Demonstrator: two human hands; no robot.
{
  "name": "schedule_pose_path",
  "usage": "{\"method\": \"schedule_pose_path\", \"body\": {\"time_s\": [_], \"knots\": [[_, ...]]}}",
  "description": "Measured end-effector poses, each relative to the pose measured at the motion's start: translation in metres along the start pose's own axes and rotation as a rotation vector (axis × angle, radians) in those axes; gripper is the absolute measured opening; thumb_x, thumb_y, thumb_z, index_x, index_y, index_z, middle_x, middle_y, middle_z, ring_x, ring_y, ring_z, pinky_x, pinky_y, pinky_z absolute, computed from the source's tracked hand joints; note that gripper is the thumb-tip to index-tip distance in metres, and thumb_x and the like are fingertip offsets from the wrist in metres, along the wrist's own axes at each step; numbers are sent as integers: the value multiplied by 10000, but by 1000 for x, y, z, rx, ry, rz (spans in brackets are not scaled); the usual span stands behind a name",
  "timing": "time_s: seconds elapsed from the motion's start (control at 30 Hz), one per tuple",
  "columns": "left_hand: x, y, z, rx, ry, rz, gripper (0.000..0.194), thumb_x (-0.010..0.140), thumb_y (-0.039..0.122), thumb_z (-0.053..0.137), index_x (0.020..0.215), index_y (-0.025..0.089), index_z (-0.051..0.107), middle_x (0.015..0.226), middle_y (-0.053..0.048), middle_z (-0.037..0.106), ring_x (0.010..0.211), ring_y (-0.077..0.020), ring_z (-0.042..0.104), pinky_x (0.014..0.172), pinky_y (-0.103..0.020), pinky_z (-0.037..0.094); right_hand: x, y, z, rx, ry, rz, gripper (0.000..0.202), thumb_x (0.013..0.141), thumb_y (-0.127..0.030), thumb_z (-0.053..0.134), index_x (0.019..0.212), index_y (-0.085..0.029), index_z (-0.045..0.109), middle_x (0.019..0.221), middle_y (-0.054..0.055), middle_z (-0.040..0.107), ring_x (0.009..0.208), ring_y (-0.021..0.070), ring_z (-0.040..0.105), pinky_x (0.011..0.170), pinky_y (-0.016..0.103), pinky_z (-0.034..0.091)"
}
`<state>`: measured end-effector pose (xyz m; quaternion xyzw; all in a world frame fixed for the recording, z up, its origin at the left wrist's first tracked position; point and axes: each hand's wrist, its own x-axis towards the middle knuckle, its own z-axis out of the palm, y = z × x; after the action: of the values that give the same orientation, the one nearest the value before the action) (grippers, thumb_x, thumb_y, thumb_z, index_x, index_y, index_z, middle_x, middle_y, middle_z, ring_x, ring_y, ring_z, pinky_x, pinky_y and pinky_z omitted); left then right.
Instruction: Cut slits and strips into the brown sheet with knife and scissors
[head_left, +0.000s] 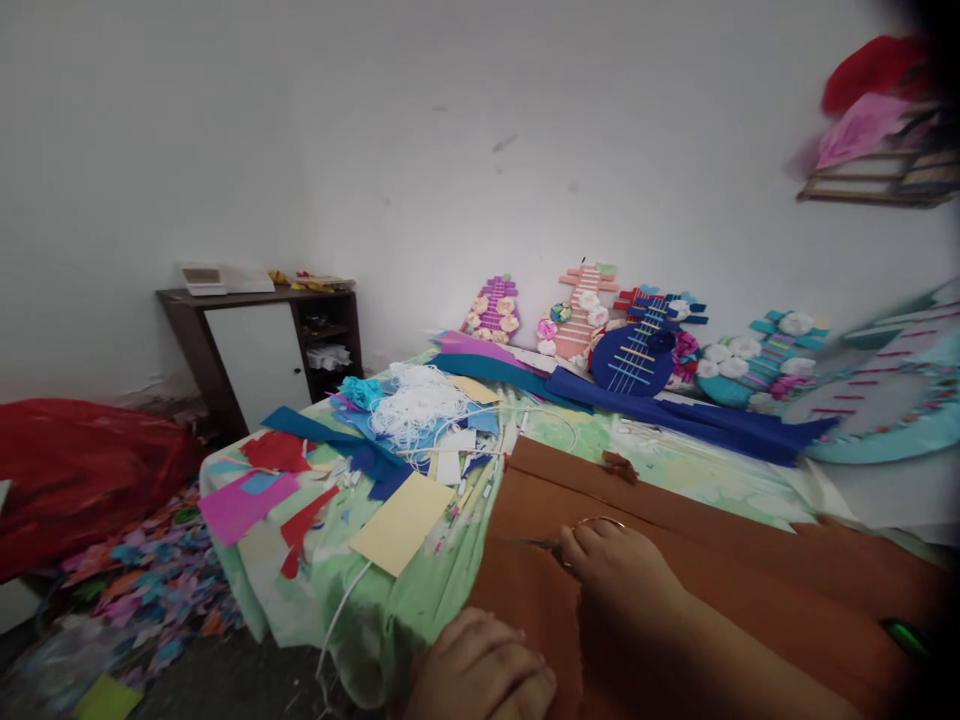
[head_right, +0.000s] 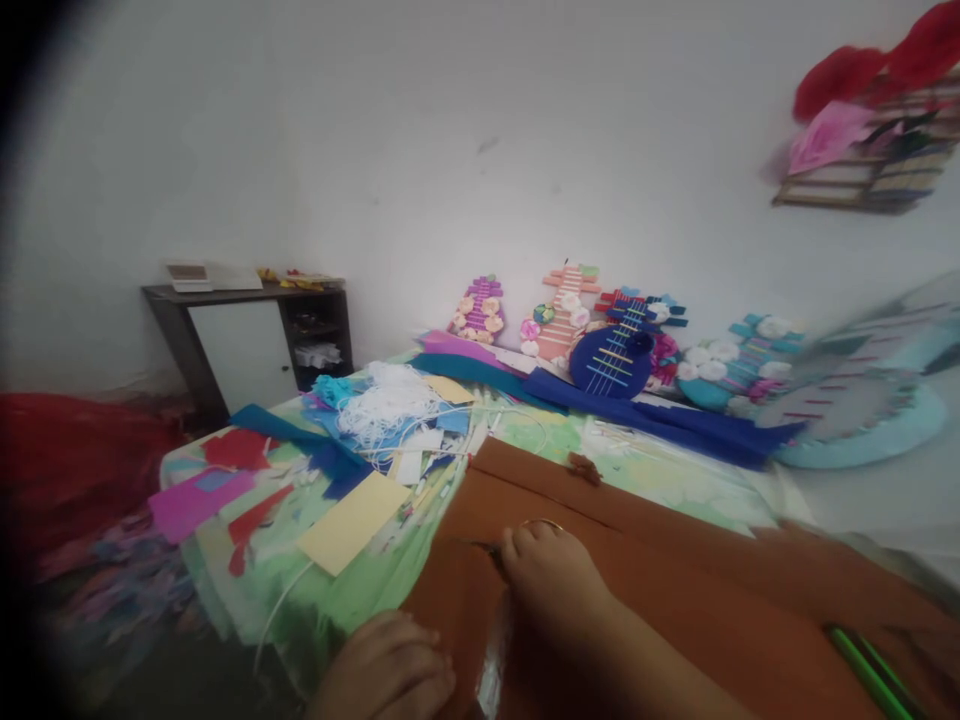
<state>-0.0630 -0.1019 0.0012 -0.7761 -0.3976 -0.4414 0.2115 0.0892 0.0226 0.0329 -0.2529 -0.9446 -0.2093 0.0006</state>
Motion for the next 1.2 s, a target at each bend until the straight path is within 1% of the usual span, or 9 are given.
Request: {"method": "schedule_pose_path", "body": {"time_s": [0.13, 0.3, 0.47, 0.6, 0.7, 0.87, 1.07, 1.13, 1.2], "knots": [[-4, -3, 3, 9, -14, 27, 262, 914, 172, 325, 814, 203, 565, 667, 72, 636, 644, -74, 574, 629, -193, 433, 1, 2, 2, -74, 86, 2, 216, 708, -157, 572, 923, -145, 588, 755, 52, 626, 675, 191, 560, 567, 290, 356], [-6, -6, 5, -11, -77, 48, 252, 906, 176, 336, 818, 218, 570, 671, 71, 635, 653, -70, 581, 633, -184, 443, 7, 1, 4, -142, 167, -39, 253, 683, -152, 583, 935, -132, 583, 798, 82, 625, 668, 196, 546, 575, 300, 355], [4, -3, 4, -30, 42, -2, 313, 919, 189, 306, 722, 214, 548, 600, 79, 615, 553, -57, 572, 543, -171, 426, 16, -2, 6, -170, 205, -91, 318, 669, -148, 573, 985, -123, 548, 820, 105, 613, 676, 203, 526, 591, 317, 355], [10, -1, 1, -41, 44, -62, 375, 942, 226, 252, 686, 193, 524, 572, 74, 607, 506, -53, 552, 493, -177, 404, 22, -2, 8, -148, 200, -117, 340, 637, -135, 598, 973, -134, 546, 794, 86, 611, 693, 196, 527, 618, 306, 364], [9, -2, 0, -24, 54, -41, 368, 942, 211, 252, 698, 193, 527, 565, 78, 599, 508, -51, 549, 502, -179, 399, 25, -1, 13, -144, 157, -143, 316, 632, -118, 599, 945, -141, 558, 735, 73, 613, 677, 190, 540, 592, 287, 368], [3, -3, 0, -21, 11, 4, 310, 927, 171, 287, 754, 195, 543, 615, 80, 627, 589, -62, 579, 571, -184, 415, 24, 0, 22, -108, 81, -110, 267, 650, -87, 571, 902, -169, 550, 685, 64, 607, 649, 170, 548, 512, 244, 341], [6, -1, -8, -80, 27, -29, 268, 910, 179, 340, 744, 203, 550, 623, 66, 633, 589, -59, 594, 596, -166, 446, 14, 3, 13, -19, 76, 16, 91, 723, -114, 519, 785, -177, 539, 663, 57, 607, 646, 167, 560, 504, 229, 332], [9, 0, -13, -126, 23, -48, 235, 899, 191, 371, 755, 208, 557, 637, 51, 639, 581, -65, 599, 606, -170, 463, 8, 8, 5, 90, 79, 115, 9, 740, -185, 523, 736, -187, 531, 679, 51, 608, 673, 180, 564, 514, 234, 335], [12, 2, -16, -171, 21, -76, 184, 885, 195, 402, 797, 211, 563, 657, 31, 645, 602, -85, 609, 628, -191, 478, -3, 14, -3, 282, 95, 276, 96, 753, -290, 515, 725, -199, 521, 686, 34, 602, 657, 183, 556, 508, 240, 334]]}}
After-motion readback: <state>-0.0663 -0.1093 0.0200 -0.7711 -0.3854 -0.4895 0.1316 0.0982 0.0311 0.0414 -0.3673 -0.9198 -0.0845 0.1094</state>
